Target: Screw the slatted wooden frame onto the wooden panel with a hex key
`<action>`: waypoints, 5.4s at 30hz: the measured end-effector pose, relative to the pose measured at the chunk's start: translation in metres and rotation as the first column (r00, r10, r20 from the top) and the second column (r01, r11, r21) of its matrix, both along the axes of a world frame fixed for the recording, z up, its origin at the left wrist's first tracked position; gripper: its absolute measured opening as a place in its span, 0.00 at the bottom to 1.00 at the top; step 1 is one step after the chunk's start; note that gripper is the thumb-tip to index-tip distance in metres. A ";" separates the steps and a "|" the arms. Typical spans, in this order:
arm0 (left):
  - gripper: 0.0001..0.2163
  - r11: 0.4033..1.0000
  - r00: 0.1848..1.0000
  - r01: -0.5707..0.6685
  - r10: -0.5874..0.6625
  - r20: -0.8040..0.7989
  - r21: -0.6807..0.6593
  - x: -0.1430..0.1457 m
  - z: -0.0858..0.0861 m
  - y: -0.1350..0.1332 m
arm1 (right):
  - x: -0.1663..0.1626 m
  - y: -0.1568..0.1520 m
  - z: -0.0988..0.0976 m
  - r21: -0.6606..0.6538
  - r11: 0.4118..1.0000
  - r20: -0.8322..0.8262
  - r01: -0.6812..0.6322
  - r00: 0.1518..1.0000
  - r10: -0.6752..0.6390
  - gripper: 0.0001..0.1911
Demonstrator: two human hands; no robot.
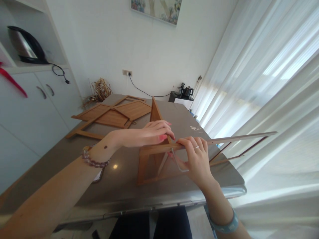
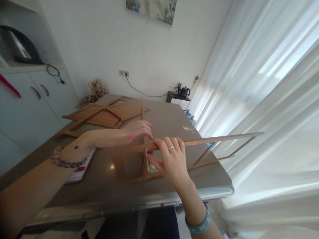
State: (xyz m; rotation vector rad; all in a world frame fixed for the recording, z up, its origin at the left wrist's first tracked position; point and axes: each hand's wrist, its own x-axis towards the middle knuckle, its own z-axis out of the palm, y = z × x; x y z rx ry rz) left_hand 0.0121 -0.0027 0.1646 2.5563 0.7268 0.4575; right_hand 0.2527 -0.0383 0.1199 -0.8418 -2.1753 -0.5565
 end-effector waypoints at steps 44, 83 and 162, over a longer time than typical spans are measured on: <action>0.13 0.998 0.956 0.041 -0.024 -0.291 0.050 0.014 0.024 0.000 | 0.002 -0.052 0.024 0.340 0.935 0.292 0.098 0.934 -0.204 0.06; 0.14 0.996 0.977 0.084 -0.081 -0.200 0.008 0.014 0.019 -0.003 | -0.077 -0.090 0.039 -0.474 0.305 -0.800 -0.826 0.260 -0.540 0.15; 0.09 0.997 0.980 0.061 -0.051 -0.193 0.044 0.012 0.014 -0.002 | -0.047 -0.097 0.018 -0.534 0.774 -0.086 0.340 0.889 -0.450 0.24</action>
